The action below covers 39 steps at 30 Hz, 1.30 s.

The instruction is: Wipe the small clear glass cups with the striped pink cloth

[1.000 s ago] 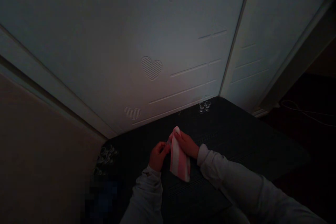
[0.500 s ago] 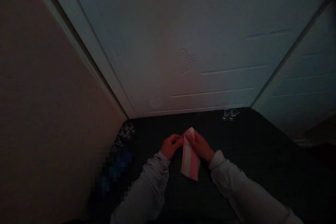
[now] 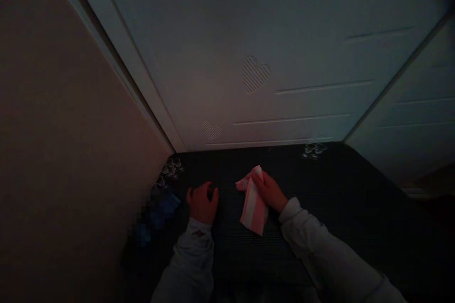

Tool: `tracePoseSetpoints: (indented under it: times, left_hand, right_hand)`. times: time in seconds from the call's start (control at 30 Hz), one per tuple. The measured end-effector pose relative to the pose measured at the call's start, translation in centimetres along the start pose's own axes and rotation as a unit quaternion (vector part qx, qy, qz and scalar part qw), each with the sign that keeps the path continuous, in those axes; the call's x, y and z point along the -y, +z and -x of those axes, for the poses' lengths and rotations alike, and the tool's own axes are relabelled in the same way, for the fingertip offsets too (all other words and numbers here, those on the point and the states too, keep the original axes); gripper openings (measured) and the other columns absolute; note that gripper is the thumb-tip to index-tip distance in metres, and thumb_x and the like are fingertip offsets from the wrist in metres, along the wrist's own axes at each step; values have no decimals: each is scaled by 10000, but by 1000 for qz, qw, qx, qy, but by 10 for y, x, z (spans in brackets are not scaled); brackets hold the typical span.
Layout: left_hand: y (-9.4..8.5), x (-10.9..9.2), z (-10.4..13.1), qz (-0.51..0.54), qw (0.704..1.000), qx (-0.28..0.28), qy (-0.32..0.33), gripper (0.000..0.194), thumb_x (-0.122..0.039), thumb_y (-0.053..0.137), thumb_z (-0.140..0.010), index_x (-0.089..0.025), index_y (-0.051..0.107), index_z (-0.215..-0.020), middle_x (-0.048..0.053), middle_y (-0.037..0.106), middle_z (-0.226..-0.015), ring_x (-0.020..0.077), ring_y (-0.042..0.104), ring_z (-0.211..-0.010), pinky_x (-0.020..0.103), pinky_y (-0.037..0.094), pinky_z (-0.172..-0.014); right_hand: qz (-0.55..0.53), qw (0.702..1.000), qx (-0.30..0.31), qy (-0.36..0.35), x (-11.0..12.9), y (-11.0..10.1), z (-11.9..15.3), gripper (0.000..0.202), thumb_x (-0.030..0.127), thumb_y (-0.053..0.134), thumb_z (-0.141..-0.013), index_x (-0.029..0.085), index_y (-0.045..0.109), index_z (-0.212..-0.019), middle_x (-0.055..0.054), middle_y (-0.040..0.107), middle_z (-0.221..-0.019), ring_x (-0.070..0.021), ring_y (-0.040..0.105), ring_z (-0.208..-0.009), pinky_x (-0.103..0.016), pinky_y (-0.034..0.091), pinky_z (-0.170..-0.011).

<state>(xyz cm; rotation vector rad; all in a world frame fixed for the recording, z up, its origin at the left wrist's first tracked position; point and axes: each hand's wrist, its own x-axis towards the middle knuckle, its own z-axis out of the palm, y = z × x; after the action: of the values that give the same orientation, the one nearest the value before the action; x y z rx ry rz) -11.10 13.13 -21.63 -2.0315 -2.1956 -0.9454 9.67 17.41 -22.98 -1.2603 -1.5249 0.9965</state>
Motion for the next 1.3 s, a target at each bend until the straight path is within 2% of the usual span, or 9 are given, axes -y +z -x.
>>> tracePoseSetpoints:
  times: [0.1, 0.23, 0.47, 0.7, 0.83, 0.9, 1.0, 1.1, 1.3]
  left_hand:
    - [-15, 16, 7, -57, 995, -24, -82, 282, -345, 465, -753, -185, 548, -970, 59, 649, -869, 237, 557, -893, 532, 144, -953]
    - [-25, 35, 7, -59, 985, 9, -164, 311, -366, 465, -741, -179, 546, -976, 71, 649, -862, 273, 553, -906, 590, 168, -907]
    - [-19, 52, -5, 73, 991, -6, -113, 301, -393, 471, -729, -173, 567, -910, 54, 626, -766, 216, 586, -766, 385, 417, -760]
    - [-7, 6, -14, 178, 983, 44, -17, 262, -339, 494, -742, -169, 555, -932, 51, 595, -823, 177, 567, -780, 337, 430, -761]
    - [24, -26, -27, 301, 950, 81, 18, 413, -343, 541, -726, -174, 471, -1095, 78, 550, -989, 138, 559, -745, 296, 451, -709]
    - [42, -36, -33, 362, 928, 91, -16, 385, -356, 487, -764, -167, 462, -1099, 82, 553, -977, 126, 559, -704, 278, 460, -655]
    - [61, -44, -39, 406, 905, 123, -29, 300, -351, 459, -785, -176, 518, -1021, 60, 583, -913, 132, 569, -744, 276, 455, -695]
    - [67, -43, -40, 420, 887, 189, -12, 278, -333, 502, -760, -176, 544, -986, 42, 609, -841, 141, 579, -755, 278, 456, -712]
    - [65, -38, -47, 440, 865, 240, -18, 296, -272, 575, -693, -165, 569, -969, 40, 632, -829, 151, 593, -756, 299, 463, -734]
  right_hand:
    - [-10, 1000, 9, -2, 3, 0, 1, 294, 406, 391, -808, 158, 549, -834, -57, 617, -810, -187, 559, -754, -312, 421, -702]
    - [-10, 1000, 12, 6, 6, -1, 2, 289, 405, 399, -803, 158, 546, -831, -59, 619, -812, -191, 560, -763, -321, 420, -710]
    - [-22, 999, 20, 14, 7, -1, 2, 279, 413, 399, -800, 170, 535, -820, -47, 623, -785, -186, 569, -743, -310, 423, -696]
    - [-28, 999, 12, 13, 3, 0, 2, 307, 433, 407, -785, 164, 550, -823, -44, 618, -786, -182, 560, -727, -302, 422, -678]
    - [-49, 999, -15, 20, 0, 1, 1, 323, 456, 428, -768, 163, 555, -822, -45, 614, -786, -188, 554, -744, -305, 420, -689]
    - [-66, 997, -35, 35, 0, 0, -1, 326, 463, 426, -768, 165, 547, -825, -45, 612, -780, -187, 552, -734, -302, 424, -677]
    - [-86, 992, -79, 46, -2, -2, -5, 328, 469, 428, -766, 164, 540, -809, -40, 604, -764, -183, 541, -716, -296, 426, -658]
    - [-111, 987, -105, 44, -7, -5, -10, 315, 453, 454, -755, 161, 538, -842, -37, 601, -791, -178, 540, -730, -303, 428, -685]
    - [-137, 988, -59, 36, -9, -8, -15, 268, 385, 499, -746, 161, 523, -891, -30, 587, -831, -161, 529, -776, -302, 433, -723]
